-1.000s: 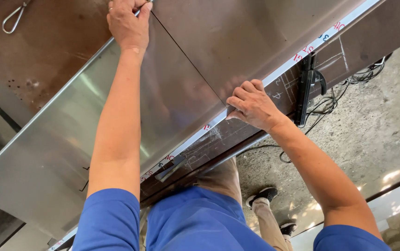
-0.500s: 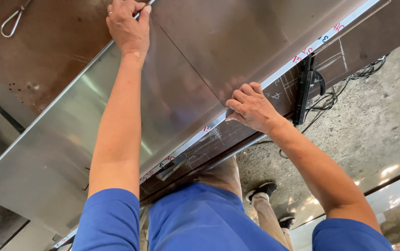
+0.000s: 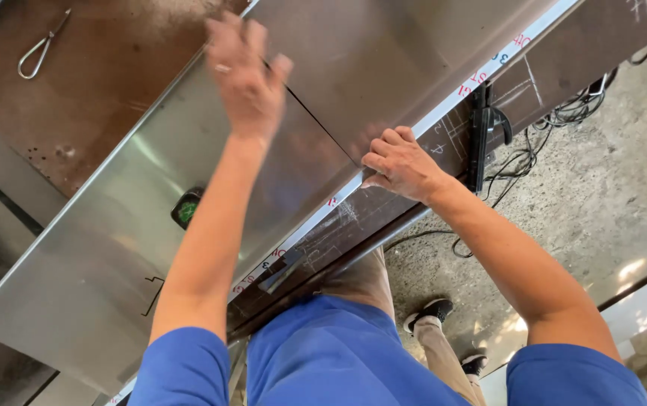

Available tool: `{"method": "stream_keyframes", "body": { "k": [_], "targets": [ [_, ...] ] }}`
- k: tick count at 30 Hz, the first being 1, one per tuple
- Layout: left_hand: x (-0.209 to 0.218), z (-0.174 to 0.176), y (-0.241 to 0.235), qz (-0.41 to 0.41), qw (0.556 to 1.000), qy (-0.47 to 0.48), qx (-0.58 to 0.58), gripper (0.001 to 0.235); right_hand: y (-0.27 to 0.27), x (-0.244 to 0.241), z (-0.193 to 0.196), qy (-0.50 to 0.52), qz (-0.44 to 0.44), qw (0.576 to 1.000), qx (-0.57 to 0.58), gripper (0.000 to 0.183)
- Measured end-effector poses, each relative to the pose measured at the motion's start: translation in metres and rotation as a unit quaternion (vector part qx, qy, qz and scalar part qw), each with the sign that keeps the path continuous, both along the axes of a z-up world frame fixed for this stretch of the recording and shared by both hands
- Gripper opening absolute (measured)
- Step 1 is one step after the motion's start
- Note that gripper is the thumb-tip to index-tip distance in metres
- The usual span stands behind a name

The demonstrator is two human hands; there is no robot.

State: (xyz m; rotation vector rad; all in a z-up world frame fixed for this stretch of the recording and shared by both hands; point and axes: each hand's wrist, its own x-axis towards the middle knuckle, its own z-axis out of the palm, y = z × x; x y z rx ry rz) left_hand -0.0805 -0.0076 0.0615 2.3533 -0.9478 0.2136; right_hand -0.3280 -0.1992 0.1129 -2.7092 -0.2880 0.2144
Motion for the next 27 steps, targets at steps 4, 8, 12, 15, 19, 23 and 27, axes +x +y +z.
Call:
{"method": "stream_keyframes", "body": {
  "k": [4,8,12,15,19,23,27],
  "targets": [
    [-0.082,0.03,0.012,-0.243,0.928,0.251,0.128,0.077,-0.002,0.003,0.004,-0.009,-0.004,1.0,-0.029,0.037],
    [-0.122,0.042,0.015,-0.344,0.886,0.235,0.205,0.088,-0.003,0.002,0.008,0.028,0.019,0.999,-0.038,0.043],
    [-0.145,0.017,0.015,-0.34,0.88,0.258,0.207,0.075,-0.004,-0.006,-0.007,0.013,0.018,0.999,-0.049,0.038],
    [-0.149,0.008,0.011,-0.323,0.88,0.286,0.198,0.071,-0.004,-0.007,-0.007,-0.004,0.013,1.0,-0.028,0.037],
    [-0.158,0.015,0.002,-0.297,0.883,0.317,0.177,0.067,-0.007,-0.005,-0.004,-0.032,0.026,0.999,-0.028,0.038],
    [-0.17,0.017,0.006,-0.238,0.885,0.37,0.152,0.044,-0.004,-0.012,-0.006,-0.038,0.028,0.999,-0.013,0.035],
    [-0.175,0.008,0.004,-0.209,0.914,0.316,0.143,0.038,-0.008,-0.017,-0.016,-0.033,0.019,0.999,0.001,0.049]
  ]
}}
